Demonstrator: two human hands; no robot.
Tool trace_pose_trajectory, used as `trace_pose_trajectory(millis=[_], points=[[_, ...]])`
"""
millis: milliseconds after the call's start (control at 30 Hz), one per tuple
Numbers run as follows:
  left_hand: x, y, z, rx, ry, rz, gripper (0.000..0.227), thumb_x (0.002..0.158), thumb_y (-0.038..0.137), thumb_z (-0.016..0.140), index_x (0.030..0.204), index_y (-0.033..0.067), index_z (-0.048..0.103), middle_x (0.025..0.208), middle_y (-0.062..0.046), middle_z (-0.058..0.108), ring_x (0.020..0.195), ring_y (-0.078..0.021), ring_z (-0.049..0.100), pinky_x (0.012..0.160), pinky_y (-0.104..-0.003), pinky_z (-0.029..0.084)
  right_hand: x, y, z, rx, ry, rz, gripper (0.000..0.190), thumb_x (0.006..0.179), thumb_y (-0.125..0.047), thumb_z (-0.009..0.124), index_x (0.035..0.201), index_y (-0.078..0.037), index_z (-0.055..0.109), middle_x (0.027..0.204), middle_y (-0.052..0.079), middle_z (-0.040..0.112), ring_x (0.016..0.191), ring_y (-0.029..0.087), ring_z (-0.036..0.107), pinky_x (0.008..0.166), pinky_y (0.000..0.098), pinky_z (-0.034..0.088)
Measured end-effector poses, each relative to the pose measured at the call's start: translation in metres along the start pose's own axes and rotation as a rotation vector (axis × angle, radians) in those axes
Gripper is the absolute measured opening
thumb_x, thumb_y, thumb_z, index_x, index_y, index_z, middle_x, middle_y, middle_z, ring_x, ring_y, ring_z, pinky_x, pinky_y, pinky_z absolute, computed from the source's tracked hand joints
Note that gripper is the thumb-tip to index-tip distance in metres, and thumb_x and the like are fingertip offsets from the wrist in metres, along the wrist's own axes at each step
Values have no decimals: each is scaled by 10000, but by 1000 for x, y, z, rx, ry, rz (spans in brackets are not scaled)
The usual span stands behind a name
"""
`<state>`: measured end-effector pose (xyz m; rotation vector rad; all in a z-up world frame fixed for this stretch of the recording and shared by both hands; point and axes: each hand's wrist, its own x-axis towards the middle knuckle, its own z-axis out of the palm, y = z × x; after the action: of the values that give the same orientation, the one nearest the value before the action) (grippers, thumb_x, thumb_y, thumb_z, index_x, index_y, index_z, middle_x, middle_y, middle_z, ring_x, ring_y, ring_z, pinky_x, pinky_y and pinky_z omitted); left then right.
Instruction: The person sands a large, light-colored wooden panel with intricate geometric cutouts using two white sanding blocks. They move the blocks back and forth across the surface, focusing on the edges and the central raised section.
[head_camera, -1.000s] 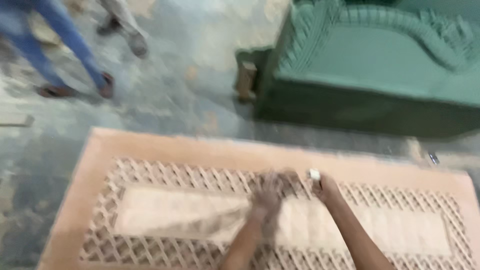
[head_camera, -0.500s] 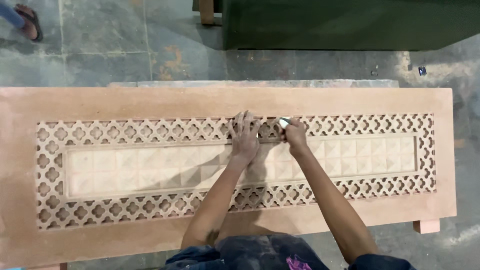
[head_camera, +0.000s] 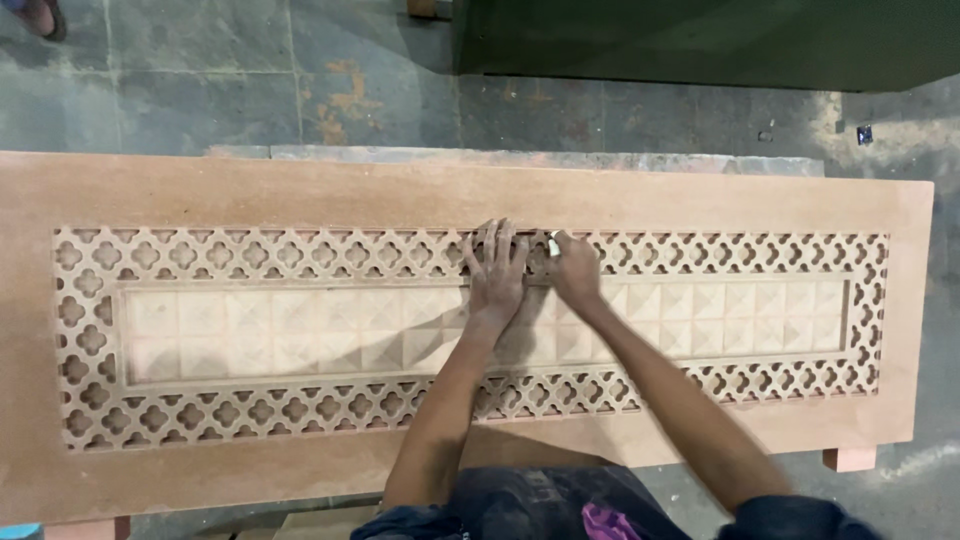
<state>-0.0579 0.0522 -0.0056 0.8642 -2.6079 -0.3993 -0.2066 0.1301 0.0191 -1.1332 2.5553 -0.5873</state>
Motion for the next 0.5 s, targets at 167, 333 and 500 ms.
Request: trace_pose_trajectory(millis=[167, 333, 500], points=[[2, 3, -6, -68, 14, -22, 406, 864, 184, 601, 1265, 136, 646, 1550, -149, 452, 1485, -343, 352, 1167, -727, 212, 11, 16, -28, -385, -346, -418, 172, 876, -60, 577, 1008, 19, 655, 885, 237, 698, 768, 411, 693, 625, 535, 526], [-3, 4, 4, -26, 6, -27, 362, 922, 236, 595, 1266, 138, 652, 1557, -145, 457, 1488, -335, 357, 1173, -731, 208, 1, -4, 14, 86, 31, 177, 149, 856, -74, 562, 915, -13, 684, 807, 225, 702, 736, 384, 698, 698, 509, 533], [1, -1, 19, 72, -3, 5, 402, 952, 273, 582, 1341, 182, 626, 1591, -149, 406, 1500, -360, 321, 1181, -741, 179, 0, -5, 10, 117, 74, 126, 180, 910, -160, 605, 866, 7, 659, 769, 224, 689, 708, 373, 687, 677, 501, 521]])
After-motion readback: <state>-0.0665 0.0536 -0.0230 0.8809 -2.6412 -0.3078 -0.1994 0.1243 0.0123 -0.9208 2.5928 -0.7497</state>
